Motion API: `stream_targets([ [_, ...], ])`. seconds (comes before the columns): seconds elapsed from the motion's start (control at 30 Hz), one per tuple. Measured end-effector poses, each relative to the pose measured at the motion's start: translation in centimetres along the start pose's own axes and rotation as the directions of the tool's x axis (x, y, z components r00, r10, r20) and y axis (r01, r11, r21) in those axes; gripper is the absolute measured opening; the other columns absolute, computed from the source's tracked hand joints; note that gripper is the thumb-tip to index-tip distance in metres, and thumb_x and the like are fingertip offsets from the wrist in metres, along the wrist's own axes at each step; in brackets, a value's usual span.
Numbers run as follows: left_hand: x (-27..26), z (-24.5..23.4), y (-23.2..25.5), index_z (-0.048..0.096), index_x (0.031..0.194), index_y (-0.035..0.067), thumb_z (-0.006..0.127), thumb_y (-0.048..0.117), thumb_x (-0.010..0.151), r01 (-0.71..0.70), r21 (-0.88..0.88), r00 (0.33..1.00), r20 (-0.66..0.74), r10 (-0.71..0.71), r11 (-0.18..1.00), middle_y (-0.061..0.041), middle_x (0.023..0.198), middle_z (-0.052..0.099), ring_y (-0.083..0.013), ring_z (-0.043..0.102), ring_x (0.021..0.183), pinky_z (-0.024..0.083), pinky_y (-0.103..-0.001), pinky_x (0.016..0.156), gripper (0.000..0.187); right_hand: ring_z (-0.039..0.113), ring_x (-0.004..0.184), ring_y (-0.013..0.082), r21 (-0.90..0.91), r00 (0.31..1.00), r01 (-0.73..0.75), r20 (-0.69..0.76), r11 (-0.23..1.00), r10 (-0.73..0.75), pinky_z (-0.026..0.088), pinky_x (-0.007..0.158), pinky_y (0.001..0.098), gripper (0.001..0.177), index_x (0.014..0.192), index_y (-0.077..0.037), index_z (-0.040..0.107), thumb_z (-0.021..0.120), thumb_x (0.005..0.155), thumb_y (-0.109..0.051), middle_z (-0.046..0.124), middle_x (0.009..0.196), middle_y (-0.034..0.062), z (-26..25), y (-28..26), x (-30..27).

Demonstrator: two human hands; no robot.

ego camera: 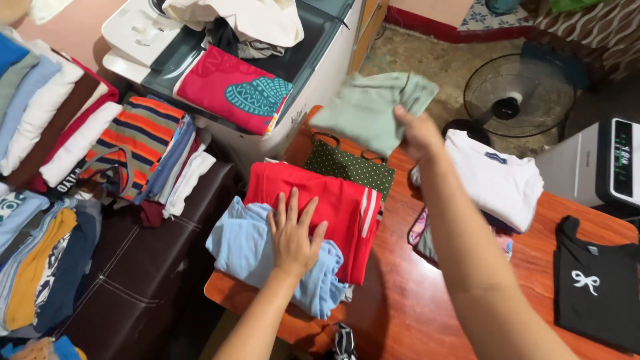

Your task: The person folds various clothing items on a wooden table and places them into drawers. They handle shirts, shorts, and other garments, folding them neatly and organizing them into a white drawer unit with teddy bear stickers.

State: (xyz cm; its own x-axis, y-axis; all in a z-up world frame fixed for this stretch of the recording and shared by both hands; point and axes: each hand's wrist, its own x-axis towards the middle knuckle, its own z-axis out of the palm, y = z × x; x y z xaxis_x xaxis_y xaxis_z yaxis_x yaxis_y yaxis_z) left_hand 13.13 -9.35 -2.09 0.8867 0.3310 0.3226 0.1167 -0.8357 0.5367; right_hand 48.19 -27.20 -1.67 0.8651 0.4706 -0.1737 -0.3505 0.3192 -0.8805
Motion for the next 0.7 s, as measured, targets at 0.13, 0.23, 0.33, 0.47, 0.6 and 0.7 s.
stream_targets([
  [0.13,-0.1,0.1,0.1,0.058,0.144,0.017,0.057,0.043,0.096,-0.022,-0.004,0.998,-0.054,0.022,1.0,-0.019,0.163,0.036,-0.0439,0.026,0.152,0.017,-0.064,0.118,0.055,0.064,0.119,0.0318,0.017,0.946,-0.303,-0.12,0.953,0.303,0.054,0.099,0.0526,0.046,0.137,-0.009,0.058,0.066,0.096,-0.028,0.07,0.127,0.0119,-4.2,11.1,0.7],
  [0.23,0.0,0.1,0.2,0.058,0.144,0.016,0.058,0.042,0.096,-0.03,-0.003,0.998,-0.061,0.03,1.0,-0.02,0.163,0.036,-0.0445,0.025,0.151,0.017,-0.064,0.117,0.055,0.067,0.114,0.0293,0.069,0.888,-0.439,-0.121,0.896,0.444,0.057,0.097,0.0497,0.045,0.135,-0.003,0.059,0.069,0.095,-0.022,0.068,0.127,0.0144,-7.8,17.2,-2.3],
  [0.33,0.1,0.0,0.3,0.058,0.144,0.016,0.058,0.042,0.095,-0.02,0.009,0.999,-0.041,0.02,1.0,-0.02,0.163,0.035,-0.0451,0.024,0.151,0.016,-0.065,0.117,0.056,0.071,0.109,0.0297,0.008,0.89,-0.418,-0.197,0.908,0.412,0.06,0.093,0.0475,0.046,0.133,0.0,0.059,0.068,0.092,-0.019,0.071,0.125,0.0171,-8.3,16.6,-3.1],
  [0.47,0.2,-0.1,0.3,0.058,0.145,0.017,0.059,0.041,0.095,-0.01,0.003,0.999,-0.033,0.01,1.0,-0.019,0.163,0.035,-0.0446,0.024,0.152,0.017,-0.065,0.117,0.055,0.07,0.11,0.0252,-0.22,0.937,-0.331,-0.195,0.918,0.291,0.059,0.091,0.0405,0.05,0.135,0.001,0.059,0.074,0.089,-0.009,0.071,0.126,0.0146,-6.6,16.1,-6.0],
  [0.6,0.3,0.1,0.4,0.058,0.144,0.017,0.06,0.04,0.093,-0.008,0.011,0.999,-0.035,0.008,1.0,-0.019,0.163,0.035,-0.0447,0.024,0.152,0.017,-0.065,0.117,0.056,0.07,0.104,0.0277,-0.342,0.957,-0.216,-0.259,0.915,0.129,0.059,0.086,0.0407,0.049,0.134,0.004,0.06,0.074,0.087,0.0,0.071,0.121,0.0166,-6.9,18.4,-6.1],
  [0.7,0.4,0.0,0.2,0.058,0.144,0.017,0.06,0.039,0.093,-0.014,0.01,0.999,-0.03,0.015,1.0,-0.019,0.163,0.035,-0.045,0.025,0.151,0.017,-0.064,0.117,0.056,0.07,0.103,0.0289,-0.325,0.922,-0.166,-0.386,0.931,0.03,0.06,0.083,0.043,0.049,0.132,0.002,0.058,0.074,0.085,0.003,0.071,0.12,0.0157,-7.1,19.2,-2.1],
])
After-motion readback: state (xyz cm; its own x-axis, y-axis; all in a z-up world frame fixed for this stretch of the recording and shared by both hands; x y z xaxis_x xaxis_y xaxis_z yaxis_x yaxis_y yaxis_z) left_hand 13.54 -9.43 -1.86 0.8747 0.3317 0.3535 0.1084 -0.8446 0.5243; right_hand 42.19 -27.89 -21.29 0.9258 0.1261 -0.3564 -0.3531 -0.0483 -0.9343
